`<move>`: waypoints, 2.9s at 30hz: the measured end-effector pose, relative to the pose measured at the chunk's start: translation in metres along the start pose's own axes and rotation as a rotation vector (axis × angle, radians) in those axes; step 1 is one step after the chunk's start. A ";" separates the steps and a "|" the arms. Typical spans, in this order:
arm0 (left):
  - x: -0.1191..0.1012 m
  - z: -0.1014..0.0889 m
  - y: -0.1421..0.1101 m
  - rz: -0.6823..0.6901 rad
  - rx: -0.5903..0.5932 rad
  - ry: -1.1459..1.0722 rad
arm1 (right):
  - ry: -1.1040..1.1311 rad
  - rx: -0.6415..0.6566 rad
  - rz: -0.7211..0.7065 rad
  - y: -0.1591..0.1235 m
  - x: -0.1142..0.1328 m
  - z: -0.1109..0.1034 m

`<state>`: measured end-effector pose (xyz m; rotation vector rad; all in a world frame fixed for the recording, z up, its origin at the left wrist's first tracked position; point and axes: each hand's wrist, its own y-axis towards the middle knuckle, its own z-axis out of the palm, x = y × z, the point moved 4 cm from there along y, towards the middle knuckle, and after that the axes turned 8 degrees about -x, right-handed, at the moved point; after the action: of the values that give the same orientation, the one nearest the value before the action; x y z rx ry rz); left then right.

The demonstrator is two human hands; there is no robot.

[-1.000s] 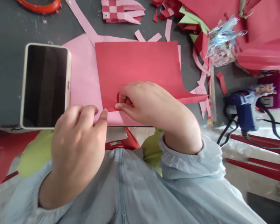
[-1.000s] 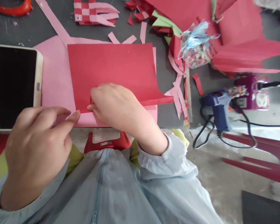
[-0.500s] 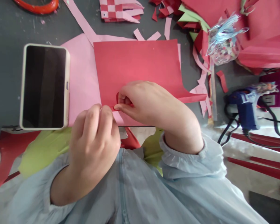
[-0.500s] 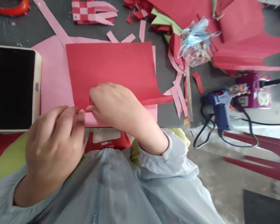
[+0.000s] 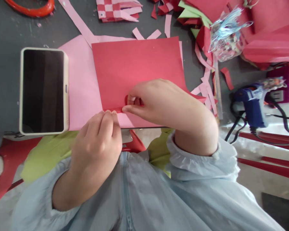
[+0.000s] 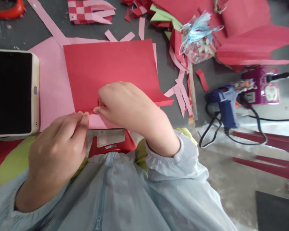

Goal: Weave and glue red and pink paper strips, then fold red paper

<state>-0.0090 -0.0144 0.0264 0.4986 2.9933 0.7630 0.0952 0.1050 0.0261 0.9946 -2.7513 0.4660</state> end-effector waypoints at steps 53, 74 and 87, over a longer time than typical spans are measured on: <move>-0.023 0.017 0.012 0.193 -0.006 0.063 | 0.038 -0.001 0.069 -0.014 -0.039 -0.009; -0.026 0.023 0.012 0.149 0.075 0.099 | 0.009 -0.031 0.250 -0.030 -0.068 -0.014; -0.031 0.028 0.014 0.131 0.087 0.153 | 0.035 -0.028 0.241 -0.026 -0.068 -0.015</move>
<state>0.0265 0.0003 0.0064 0.6757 3.1729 0.7120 0.1648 0.1321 0.0274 0.6440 -2.8501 0.4728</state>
